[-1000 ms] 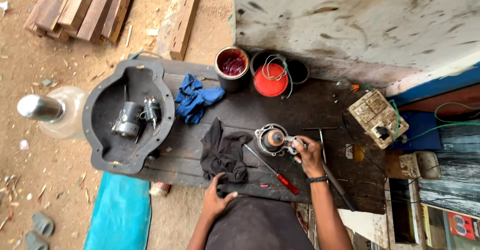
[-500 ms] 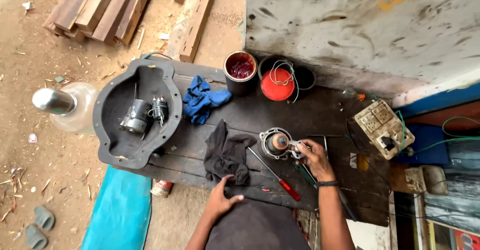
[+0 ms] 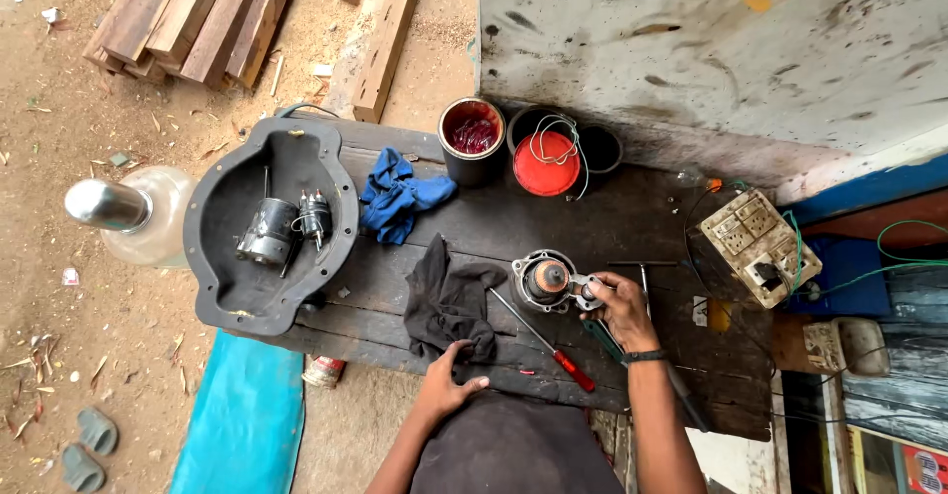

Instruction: The person reassembles an electric starter motor at an outdoor workbench. They handle the armature and drive end, fit the armature into the front housing, seat brush and end-cap components, press parts together by hand, and finally place the assembled motor housing on the bench.

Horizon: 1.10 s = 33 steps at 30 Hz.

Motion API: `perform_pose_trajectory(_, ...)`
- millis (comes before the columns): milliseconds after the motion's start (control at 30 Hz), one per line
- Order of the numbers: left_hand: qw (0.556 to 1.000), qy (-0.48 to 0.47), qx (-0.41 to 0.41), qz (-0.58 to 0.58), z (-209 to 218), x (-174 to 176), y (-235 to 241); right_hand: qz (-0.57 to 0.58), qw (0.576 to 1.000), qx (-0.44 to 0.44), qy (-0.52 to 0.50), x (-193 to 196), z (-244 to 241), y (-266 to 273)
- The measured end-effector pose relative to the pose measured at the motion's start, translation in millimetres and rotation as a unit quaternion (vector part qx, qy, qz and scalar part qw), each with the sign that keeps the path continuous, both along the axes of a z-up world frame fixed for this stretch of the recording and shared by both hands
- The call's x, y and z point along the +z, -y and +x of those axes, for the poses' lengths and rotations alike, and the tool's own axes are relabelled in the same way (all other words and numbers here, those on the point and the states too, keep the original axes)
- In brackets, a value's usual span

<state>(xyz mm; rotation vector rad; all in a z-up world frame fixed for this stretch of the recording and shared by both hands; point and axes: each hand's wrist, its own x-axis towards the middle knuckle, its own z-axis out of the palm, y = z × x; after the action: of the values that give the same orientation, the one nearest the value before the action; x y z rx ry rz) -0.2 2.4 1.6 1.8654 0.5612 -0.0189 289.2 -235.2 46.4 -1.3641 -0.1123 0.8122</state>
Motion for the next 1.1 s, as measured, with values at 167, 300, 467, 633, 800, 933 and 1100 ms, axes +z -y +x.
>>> perform_pose_trajectory(167,0.999,0.003,0.034,-0.011,-3.7,4.5,-1.6,0.000,1.000,0.000,-0.012,13.9,-2.7,0.7)
perform_pose_trajectory(300,0.995,0.029,0.090,-0.004,-7.2,12.5,-4.6,-0.018,1.000,-0.011,0.008,-8.9,2.3,6.3)
perform_pose_trajectory(467,0.987,0.088,0.133,0.036,-7.5,19.2,-37.2,-0.001,1.000,-0.001,-0.025,-24.6,9.3,24.6)
perform_pose_trajectory(633,0.905,0.254,0.289,0.181,-4.8,83.3,-132.5,0.029,0.998,-0.064,0.004,0.6,4.1,35.7)
perform_pose_trajectory(800,0.880,0.142,0.395,0.222,4.5,82.4,-249.8,0.016,0.987,-0.159,0.011,-51.4,-2.1,72.5)
perform_pose_trajectory(933,0.920,-0.063,0.301,0.243,56.0,30.0,-329.4,-0.067,0.972,-0.224,-0.017,-90.8,-25.3,95.3)
perform_pose_trajectory(1100,0.917,-0.218,0.194,0.271,130.1,-6.3,-349.4,-0.244,0.950,-0.196,0.010,-171.8,-70.8,126.3)
